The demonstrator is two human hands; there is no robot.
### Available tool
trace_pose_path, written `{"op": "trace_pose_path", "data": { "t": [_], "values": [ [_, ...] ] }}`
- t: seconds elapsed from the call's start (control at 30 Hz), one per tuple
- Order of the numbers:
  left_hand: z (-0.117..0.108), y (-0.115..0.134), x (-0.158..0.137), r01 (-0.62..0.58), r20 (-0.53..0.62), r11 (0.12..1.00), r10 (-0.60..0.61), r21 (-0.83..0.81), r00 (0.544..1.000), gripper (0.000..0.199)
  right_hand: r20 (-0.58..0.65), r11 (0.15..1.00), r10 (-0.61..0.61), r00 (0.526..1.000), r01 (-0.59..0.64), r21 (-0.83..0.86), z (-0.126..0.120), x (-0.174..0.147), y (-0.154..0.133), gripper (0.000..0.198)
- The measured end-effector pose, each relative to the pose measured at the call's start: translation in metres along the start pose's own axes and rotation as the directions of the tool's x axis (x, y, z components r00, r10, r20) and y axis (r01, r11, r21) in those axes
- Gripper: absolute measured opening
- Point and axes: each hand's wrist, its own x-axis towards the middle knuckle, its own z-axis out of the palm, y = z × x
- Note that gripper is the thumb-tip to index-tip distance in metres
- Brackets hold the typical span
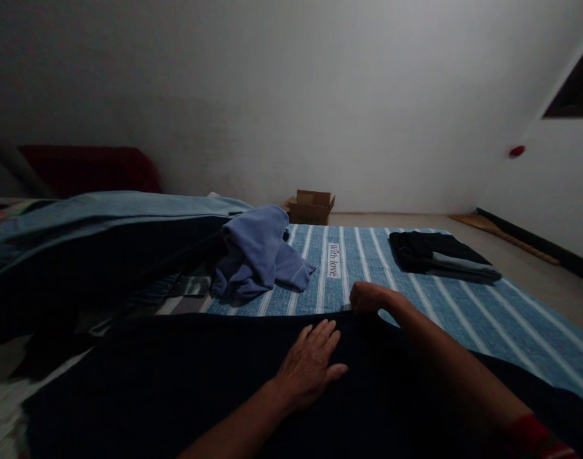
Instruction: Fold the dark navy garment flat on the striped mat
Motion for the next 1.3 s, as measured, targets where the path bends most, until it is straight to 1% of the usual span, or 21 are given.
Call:
{"op": "trace_pose_path", "data": {
  "t": [0.1,0.43,0.67,0.87,1.1,1.3],
  "values": [
    [0.000,0.000,0.000,-0.003,-0.001,1.000,0.003,0.009,1.000,0.058,-0.024,1.000,0.003,1.000,-0.002,0.031,0.002,-0.001,0.003,0.029],
    [0.004,-0.002,0.001,-0.013,-0.020,0.999,0.014,0.030,1.000,0.059,-0.028,0.989,-0.015,1.000,0.018,0.145,0.003,-0.001,0.026,0.026],
    [0.008,-0.004,-0.001,-0.026,-0.040,0.998,0.029,0.054,0.999,0.059,-0.109,0.988,-0.048,0.993,0.064,0.144,0.003,-0.006,0.026,0.022],
    [0.011,-0.006,0.000,-0.038,-0.072,0.998,0.042,0.055,0.997,0.059,-0.062,0.973,-0.130,0.990,0.139,0.182,0.000,-0.015,0.027,0.018],
    [0.010,-0.005,0.000,-0.028,-0.067,0.999,0.030,0.033,0.997,0.059,-0.001,0.984,-0.073,0.997,0.072,0.161,0.002,-0.016,0.023,0.021],
    [0.005,-0.004,-0.001,-0.009,-0.055,1.000,0.008,-0.005,0.998,0.057,-0.024,0.976,-0.097,0.995,0.100,0.191,0.000,-0.024,0.021,0.024]
  ]
}}
